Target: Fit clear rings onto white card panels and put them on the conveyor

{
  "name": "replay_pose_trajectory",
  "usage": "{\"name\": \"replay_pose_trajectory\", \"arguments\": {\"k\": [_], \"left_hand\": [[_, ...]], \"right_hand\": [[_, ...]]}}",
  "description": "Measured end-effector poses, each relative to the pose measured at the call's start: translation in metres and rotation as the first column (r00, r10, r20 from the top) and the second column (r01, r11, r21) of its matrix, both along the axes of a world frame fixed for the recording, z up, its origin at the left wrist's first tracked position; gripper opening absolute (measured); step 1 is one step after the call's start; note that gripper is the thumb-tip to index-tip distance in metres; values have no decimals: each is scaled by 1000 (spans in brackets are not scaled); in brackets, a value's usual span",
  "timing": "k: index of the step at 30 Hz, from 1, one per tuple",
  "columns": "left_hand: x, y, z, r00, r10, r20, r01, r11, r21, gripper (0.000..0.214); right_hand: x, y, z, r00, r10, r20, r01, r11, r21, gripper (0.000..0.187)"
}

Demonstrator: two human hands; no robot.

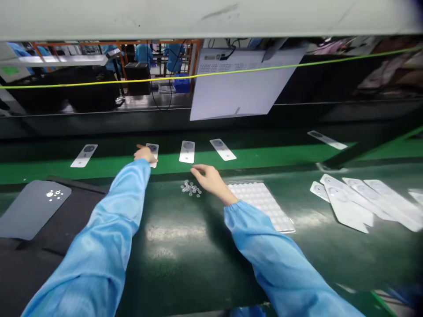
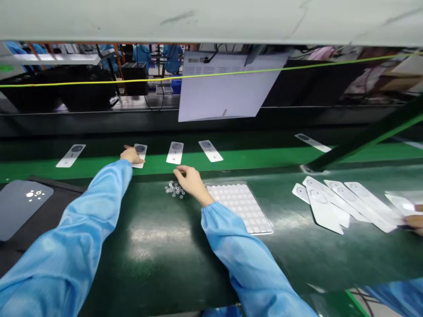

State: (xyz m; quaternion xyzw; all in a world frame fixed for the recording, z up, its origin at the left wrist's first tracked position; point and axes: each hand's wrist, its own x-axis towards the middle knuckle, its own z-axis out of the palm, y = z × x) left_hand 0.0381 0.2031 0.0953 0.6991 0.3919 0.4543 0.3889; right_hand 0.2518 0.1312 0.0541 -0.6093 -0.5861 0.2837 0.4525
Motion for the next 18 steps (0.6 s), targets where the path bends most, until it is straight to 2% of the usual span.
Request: {"name": "replay_pose_trajectory", "arguments": {"k": [4,7,9,11,13,15,18], "left_hand": [[-4,-23,1,996,-86,-7,84,984,-159,36],[-5,-71,-13,978,-206,32,206,927,-313,36],[-5,-113,-25,959,-247,140,283,852,-441,41],[-2,-150,-35,963,-156,220,250,824,-508,40],[2,-174,-45,952,-2,307,185,802,-568,39],[7,-186,-55,908,134,398,168,752,-638,39],[10,-192,-68,867,240,436,160,695,-701,36]], "right_hand": [[-15,-35,-5,978,168,-125,-170,985,-11,31],[-28,-66,-6,932,241,-272,-255,967,-17,44],[-34,-94,-9,881,286,-377,-325,945,-44,46],[-37,-124,-14,834,333,-440,-419,901,-113,46],[-38,-150,-20,820,379,-429,-492,850,-187,44],[-39,-167,-25,837,406,-367,-501,839,-213,42],[-42,-179,-30,884,426,-192,-460,864,-204,39]]}}
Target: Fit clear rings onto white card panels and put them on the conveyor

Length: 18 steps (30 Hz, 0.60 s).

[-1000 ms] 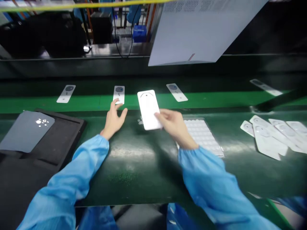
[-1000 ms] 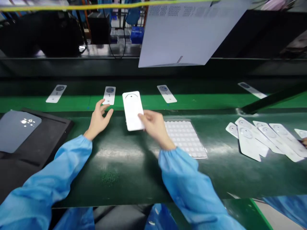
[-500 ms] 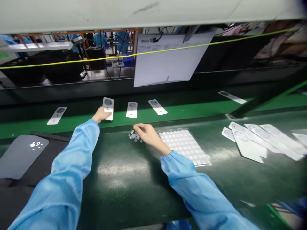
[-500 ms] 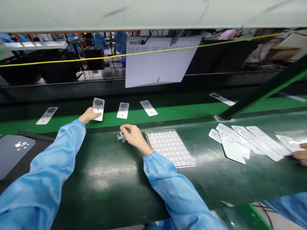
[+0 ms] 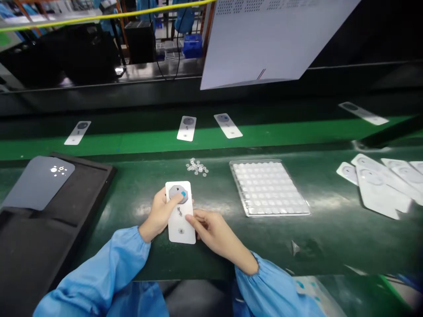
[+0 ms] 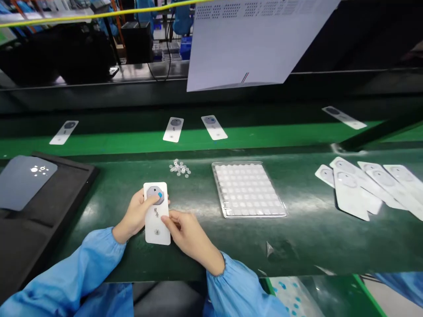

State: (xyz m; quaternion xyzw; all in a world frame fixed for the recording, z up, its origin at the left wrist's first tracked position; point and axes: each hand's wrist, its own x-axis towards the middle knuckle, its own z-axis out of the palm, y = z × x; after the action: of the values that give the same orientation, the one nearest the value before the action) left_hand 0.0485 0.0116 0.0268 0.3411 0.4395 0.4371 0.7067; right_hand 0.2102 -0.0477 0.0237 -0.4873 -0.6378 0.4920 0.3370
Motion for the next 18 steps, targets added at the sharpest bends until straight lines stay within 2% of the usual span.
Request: {"name": "replay_pose_trajectory", "arguments": {"k": [2,3,5,6,8,10,18], "left_hand": [[-1,-1,-6,1000,20,-23,-21,1000,-14,32],[-1,-2,-7,999,27,-39,-27,1000,-9,31],[-2,-4,-7,997,34,-75,-32,999,30,27],[-3,-5,-7,995,40,-95,-35,998,60,25],[-2,-6,-6,989,48,-141,-30,992,123,21],[-2,-8,-5,980,46,-192,-14,986,166,19],[-1,-12,-11,946,49,-321,45,959,279,20]], "right_hand": [[-2,-3,0,991,-108,84,98,989,108,31],[-3,-3,1,974,-196,110,173,966,190,26],[-4,-2,5,925,-358,128,287,878,382,20],[-5,-1,7,907,-397,140,294,835,466,20],[-8,2,10,897,-399,193,225,785,577,22],[-9,7,10,885,-384,262,145,764,629,26],[-3,13,3,741,-422,523,-101,700,707,30]]}}
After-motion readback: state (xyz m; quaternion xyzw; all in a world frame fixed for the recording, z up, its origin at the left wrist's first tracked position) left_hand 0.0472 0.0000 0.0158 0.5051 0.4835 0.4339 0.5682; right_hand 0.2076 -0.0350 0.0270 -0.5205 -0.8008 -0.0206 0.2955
